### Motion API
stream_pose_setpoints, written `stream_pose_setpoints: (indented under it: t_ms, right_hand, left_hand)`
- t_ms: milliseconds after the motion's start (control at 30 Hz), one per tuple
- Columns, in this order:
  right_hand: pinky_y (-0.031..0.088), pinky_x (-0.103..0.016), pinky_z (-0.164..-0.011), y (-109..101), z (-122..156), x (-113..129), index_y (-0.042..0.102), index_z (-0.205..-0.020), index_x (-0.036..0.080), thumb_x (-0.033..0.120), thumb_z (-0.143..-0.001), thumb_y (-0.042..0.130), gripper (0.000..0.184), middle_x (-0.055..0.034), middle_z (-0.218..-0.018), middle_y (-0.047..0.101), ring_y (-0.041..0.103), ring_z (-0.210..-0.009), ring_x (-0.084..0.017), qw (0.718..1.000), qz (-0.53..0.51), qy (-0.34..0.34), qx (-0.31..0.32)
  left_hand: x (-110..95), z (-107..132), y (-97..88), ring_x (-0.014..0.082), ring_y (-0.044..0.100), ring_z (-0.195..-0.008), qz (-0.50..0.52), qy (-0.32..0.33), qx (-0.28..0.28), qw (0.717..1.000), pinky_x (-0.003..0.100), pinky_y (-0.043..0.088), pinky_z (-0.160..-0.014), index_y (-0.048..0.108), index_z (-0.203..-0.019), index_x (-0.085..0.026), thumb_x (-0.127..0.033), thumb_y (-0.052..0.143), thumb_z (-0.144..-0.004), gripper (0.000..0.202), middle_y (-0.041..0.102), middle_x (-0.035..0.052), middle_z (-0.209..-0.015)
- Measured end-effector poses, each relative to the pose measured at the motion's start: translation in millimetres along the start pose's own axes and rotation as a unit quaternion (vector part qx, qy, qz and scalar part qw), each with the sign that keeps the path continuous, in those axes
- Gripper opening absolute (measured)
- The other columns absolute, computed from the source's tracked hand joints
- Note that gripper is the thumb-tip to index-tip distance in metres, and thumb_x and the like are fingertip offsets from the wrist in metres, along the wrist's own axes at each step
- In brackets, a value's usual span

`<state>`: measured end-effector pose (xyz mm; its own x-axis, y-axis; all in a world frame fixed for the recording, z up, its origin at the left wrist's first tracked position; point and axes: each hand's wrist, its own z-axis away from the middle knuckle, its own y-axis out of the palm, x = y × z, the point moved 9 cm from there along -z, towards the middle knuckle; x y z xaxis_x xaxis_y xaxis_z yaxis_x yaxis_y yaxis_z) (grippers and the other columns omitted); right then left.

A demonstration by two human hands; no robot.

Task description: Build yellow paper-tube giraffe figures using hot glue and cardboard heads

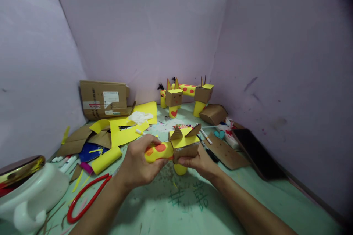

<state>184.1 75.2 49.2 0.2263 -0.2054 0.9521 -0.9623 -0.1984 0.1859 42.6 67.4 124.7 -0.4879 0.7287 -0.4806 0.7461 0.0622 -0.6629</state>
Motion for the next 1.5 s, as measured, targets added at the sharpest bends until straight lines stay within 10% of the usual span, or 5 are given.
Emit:
stream_pose_setpoints:
  t_ms: [900,1100,1333,1500]
  right_hand:
    - [0.048,-0.037,-0.081,4,-4,6,0.064,-0.101,0.019,0.028,-0.057,0.079,0.047,-0.0056,-0.098,0.068,0.061,-0.092,-0.026,0.997,-0.079,-0.023,0.008]
    - [0.052,-0.038,-0.081,-13,-8,-12,0.066,-0.095,0.02,0.026,-0.063,0.073,0.033,-0.0028,-0.09,0.072,0.065,-0.079,-0.021,0.939,-0.319,0.066,-0.112]
    - [0.053,-0.045,-0.08,-18,-8,-28,0.065,-0.094,0.015,0.026,-0.073,0.064,0.023,-0.0078,-0.083,0.074,0.068,-0.074,-0.024,0.893,-0.397,0.152,-0.147]
    - [0.054,-0.044,-0.079,-20,-8,-32,0.065,-0.095,0.015,0.027,-0.073,0.065,0.026,-0.0076,-0.083,0.073,0.068,-0.074,-0.024,0.894,-0.388,0.156,-0.159]
  left_hand:
    - [5,-2,-9.6,0.0204,0.06,-0.081,0.021,-0.047,-0.001,0.999,0.033,0.049,-0.072,0.055,-0.098,-0.018,-0.033,0.068,-0.065,0.039,0.063,0.0066,-0.095]
    - [27,1,-46.9,0.0213,0.058,-0.092,0.282,-0.101,-0.165,0.94,0.031,0.051,-0.071,0.047,-0.118,-0.019,-0.048,0.052,-0.077,0.05,0.053,0.0099,-0.116]
    - [55,7,-4.6,0.012,0.058,-0.06,0.39,-0.259,-0.18,0.865,0.022,0.047,-0.048,0.056,-0.093,-0.015,-0.043,0.056,-0.075,0.033,0.061,0.0038,-0.083]
    - [61,14,20.5,0.0109,0.054,-0.053,0.36,-0.331,-0.143,0.861,0.022,0.045,-0.044,0.058,-0.077,-0.015,-0.024,0.063,-0.06,0.02,0.061,0.0008,-0.071]
